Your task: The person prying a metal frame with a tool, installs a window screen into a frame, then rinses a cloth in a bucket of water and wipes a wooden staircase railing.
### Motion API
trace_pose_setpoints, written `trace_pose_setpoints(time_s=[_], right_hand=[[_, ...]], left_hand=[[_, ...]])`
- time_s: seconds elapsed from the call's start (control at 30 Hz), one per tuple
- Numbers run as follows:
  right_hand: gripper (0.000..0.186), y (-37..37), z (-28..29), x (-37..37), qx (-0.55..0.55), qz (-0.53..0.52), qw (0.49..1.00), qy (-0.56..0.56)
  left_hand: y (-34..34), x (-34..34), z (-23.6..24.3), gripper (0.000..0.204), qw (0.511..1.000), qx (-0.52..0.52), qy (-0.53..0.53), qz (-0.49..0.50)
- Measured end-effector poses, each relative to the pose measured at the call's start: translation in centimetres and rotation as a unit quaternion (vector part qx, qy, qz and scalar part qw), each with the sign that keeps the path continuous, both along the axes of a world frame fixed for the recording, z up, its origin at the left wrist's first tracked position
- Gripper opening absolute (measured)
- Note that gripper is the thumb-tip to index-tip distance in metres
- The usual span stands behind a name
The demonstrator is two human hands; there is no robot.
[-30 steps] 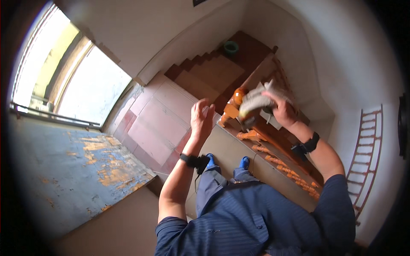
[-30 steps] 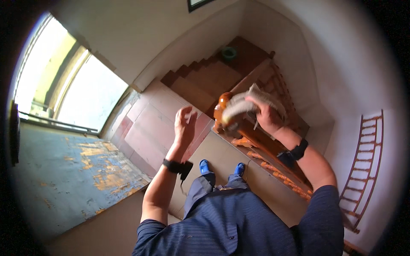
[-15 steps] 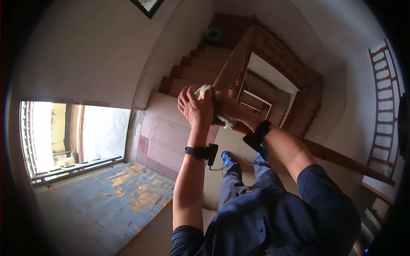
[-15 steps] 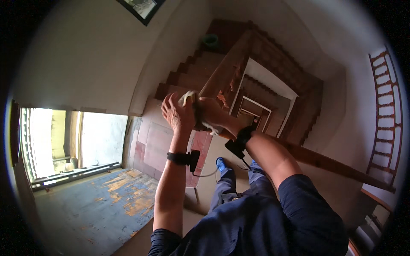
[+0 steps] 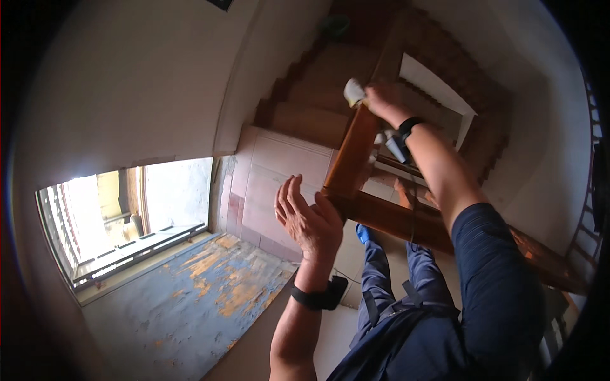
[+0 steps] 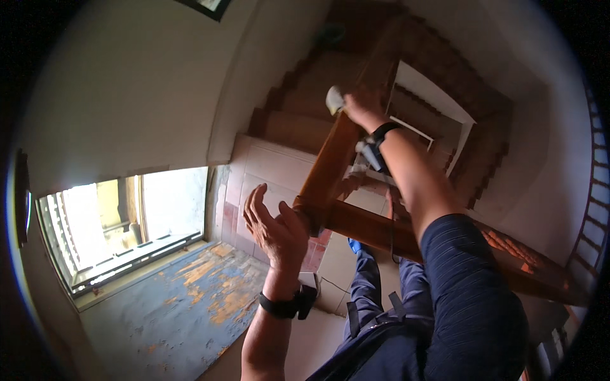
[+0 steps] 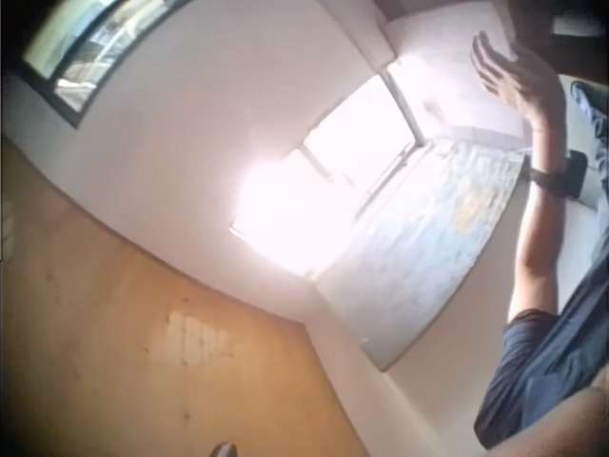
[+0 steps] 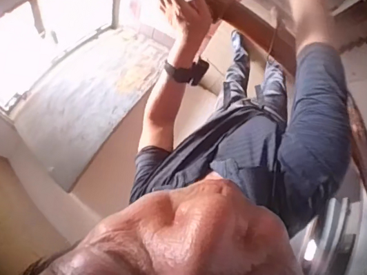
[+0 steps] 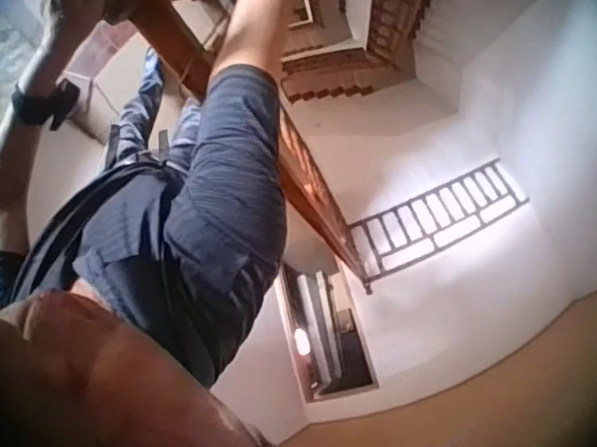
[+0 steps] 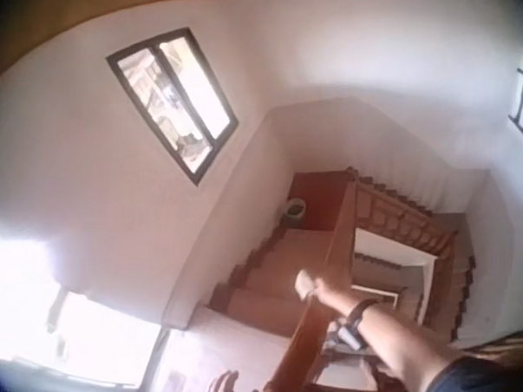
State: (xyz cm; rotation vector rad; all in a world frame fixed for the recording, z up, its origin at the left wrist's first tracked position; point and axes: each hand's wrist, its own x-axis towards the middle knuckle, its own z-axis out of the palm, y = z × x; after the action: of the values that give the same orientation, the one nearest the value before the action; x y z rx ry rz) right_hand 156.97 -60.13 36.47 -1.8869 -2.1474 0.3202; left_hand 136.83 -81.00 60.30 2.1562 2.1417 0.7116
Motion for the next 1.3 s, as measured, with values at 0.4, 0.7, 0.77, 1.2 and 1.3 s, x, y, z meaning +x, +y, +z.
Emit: trace_pose_setpoints(time_s=[0.4, 0.7, 0.77, 1.2, 1.3], right_hand=[[0.035, -7.9, 10.0, -11.3, -0.282, 0.472, 0.784, 0.288], [0.046, 0.6, -5.4, 1.8, 0.081, -0.032, 0.975, 0.203], [0.053, -0.8, -4.6, 1.1, 0.056, -0.133, 0.930, 0.339], [0.050, -22.0, 7.0, -6.5, -0.202, -0.036, 0.877, 0.435], [0.050, -21.7, 8.2, -2.9, -0.120, 0.114, 0.869, 0.466]], left_hand=[[-0.3, -0.9, -0.1, 0.045, 0.999, -0.024, -0.030, 0.022], [0.2, 0.6, 0.3, 0.041, 0.998, -0.010, -0.053, -0.013], [0.1, 0.3, 0.1, 0.041, 0.999, -0.011, -0.047, -0.022], [-0.4, -1.3, -1.8, 0.038, 0.999, 0.038, -0.004, -0.012], [-0.4, -1.8, -2.1, 0.036, 0.999, 0.045, -0.009, 0.014]])
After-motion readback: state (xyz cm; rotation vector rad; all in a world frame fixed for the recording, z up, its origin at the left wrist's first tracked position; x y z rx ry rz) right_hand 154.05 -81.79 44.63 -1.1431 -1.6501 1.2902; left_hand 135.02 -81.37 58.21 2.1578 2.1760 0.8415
